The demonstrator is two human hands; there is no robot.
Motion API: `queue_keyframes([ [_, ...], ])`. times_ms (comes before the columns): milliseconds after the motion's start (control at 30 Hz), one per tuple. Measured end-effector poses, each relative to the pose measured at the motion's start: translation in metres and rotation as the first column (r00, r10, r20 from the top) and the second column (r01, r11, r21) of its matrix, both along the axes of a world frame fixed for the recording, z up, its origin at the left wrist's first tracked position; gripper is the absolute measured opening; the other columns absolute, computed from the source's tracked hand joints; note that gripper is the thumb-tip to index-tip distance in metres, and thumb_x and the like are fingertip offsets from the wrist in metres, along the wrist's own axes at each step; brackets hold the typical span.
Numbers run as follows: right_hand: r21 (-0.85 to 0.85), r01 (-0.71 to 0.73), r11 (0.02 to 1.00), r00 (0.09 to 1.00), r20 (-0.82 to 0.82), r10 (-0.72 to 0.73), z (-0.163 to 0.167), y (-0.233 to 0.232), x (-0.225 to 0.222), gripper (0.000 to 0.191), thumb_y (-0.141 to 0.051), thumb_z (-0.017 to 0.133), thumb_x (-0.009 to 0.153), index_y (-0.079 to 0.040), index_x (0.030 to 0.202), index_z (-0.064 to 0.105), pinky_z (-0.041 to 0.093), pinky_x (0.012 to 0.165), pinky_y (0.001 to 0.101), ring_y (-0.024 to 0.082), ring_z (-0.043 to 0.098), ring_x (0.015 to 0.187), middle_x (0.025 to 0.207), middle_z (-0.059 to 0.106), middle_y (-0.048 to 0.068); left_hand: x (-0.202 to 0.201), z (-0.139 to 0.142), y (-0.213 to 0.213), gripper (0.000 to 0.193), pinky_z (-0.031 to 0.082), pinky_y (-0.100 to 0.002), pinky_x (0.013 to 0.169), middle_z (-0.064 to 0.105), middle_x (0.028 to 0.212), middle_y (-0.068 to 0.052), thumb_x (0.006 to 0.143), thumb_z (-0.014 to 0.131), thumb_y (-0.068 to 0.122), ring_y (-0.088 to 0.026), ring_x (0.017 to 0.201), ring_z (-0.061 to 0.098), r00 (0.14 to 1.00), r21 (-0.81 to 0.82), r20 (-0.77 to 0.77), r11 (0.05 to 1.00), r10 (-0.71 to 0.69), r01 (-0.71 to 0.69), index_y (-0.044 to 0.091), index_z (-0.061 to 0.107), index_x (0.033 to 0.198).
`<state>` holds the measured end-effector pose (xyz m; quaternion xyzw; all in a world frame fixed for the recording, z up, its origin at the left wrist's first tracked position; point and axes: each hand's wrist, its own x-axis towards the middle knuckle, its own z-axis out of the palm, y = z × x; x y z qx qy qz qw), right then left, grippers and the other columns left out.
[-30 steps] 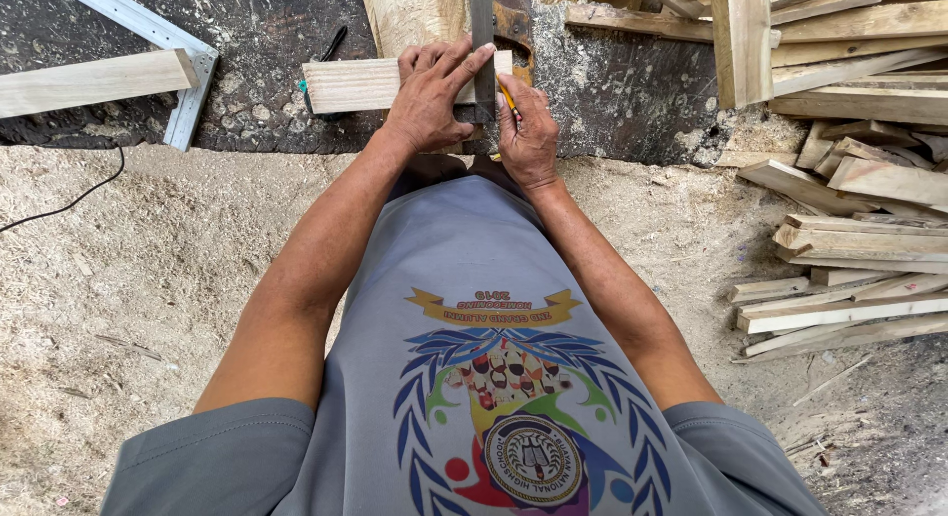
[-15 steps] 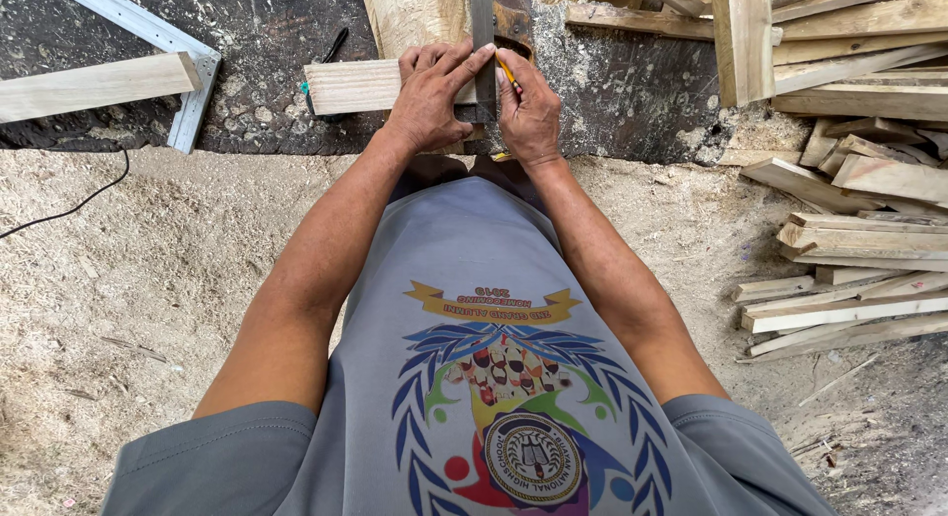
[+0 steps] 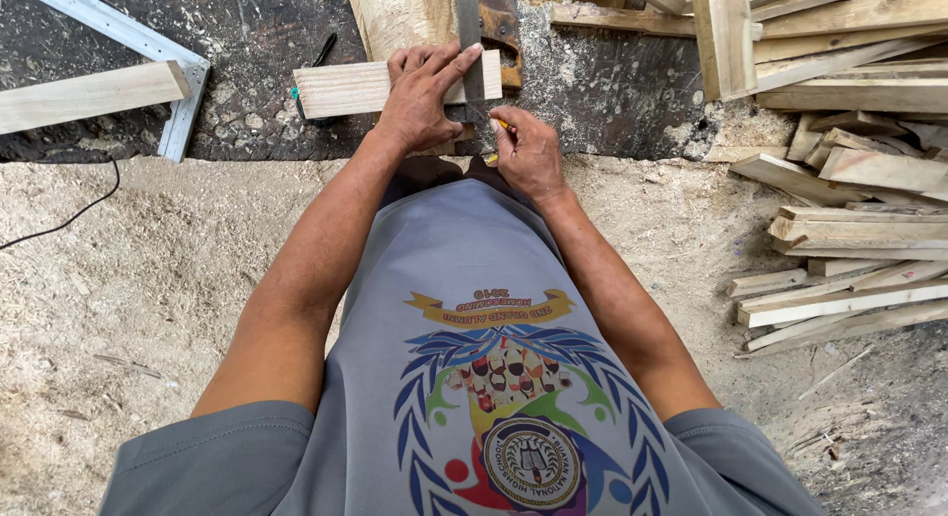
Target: The person places a wooden board on a low work surface, measures it with a tape measure, marks a line with a pencil using a square, and saws the board with a hand saw. They then reposition the cut piece, measure and mark it again, and continue sawing.
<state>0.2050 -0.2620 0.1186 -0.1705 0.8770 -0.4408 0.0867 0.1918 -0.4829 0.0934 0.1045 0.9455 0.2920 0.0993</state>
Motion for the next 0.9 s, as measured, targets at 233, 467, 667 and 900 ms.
queue_keyframes([
  [233, 0.032, 0.257, 0.966, 0.966, 0.015, -0.258, -0.038, 0.011, -0.016, 0.021, -0.026, 0.052, 0.114, -0.008, 0.114, 0.063, 0.057, 0.066, 0.0296, 0.012, 0.064, 0.076, 0.097, 0.063, 0.005, 0.007, 0.002, 0.000, 0.100, 0.028, -0.050, 0.115, 0.047, 0.149, -0.021, 0.066, 0.088, 0.035, -0.037, 0.134, 0.041, 0.974, -0.146, -0.205, 0.987, -0.093, 0.064, 0.011, 0.043, 0.152],
  [467, -0.200, 0.411, 0.889, 0.701, 0.693, -0.168, -0.052, -0.006, -0.054, 0.036, -0.033, 0.062, 0.103, -0.007, 0.128, 0.061, 0.048, 0.048, 0.0229, 0.008, 0.054, 0.060, 0.093, 0.064, 0.005, 0.029, 0.030, -0.005, 0.016, 0.050, -0.039, 0.087, 0.062, 0.111, -0.005, 0.112, 0.058, 0.019, -0.021, 0.098, 0.058, 0.895, 0.177, -0.347, 0.957, 0.281, -0.231, 0.011, 0.062, 0.125],
  [667, -0.289, 0.532, 0.796, 0.637, 0.756, -0.151, -0.041, -0.022, -0.079, 0.027, -0.028, 0.065, 0.102, -0.006, 0.118, 0.061, 0.036, 0.037, 0.0220, 0.008, 0.058, 0.052, 0.079, 0.068, 0.006, 0.023, 0.070, -0.048, 0.021, 0.046, -0.034, 0.070, 0.055, 0.089, -0.006, 0.114, 0.056, 0.021, -0.017, 0.081, 0.053, 0.850, 0.513, -0.150, 0.775, 0.506, -0.370, 0.005, 0.059, 0.100],
  [900, -0.321, 0.517, 0.793, 0.601, 0.796, -0.070, -0.037, -0.019, -0.094, 0.021, -0.025, 0.071, 0.101, -0.009, 0.112, 0.068, 0.030, 0.033, 0.0217, 0.004, 0.048, 0.043, 0.068, 0.063, 0.001, -0.020, 0.095, -0.091, 0.027, 0.045, -0.030, 0.060, 0.060, 0.076, 0.001, 0.107, 0.063, 0.032, -0.009, 0.068, 0.051, 0.952, 0.600, 0.184, 0.739, 0.245, -0.306, 0.010, 0.072, 0.094],
])
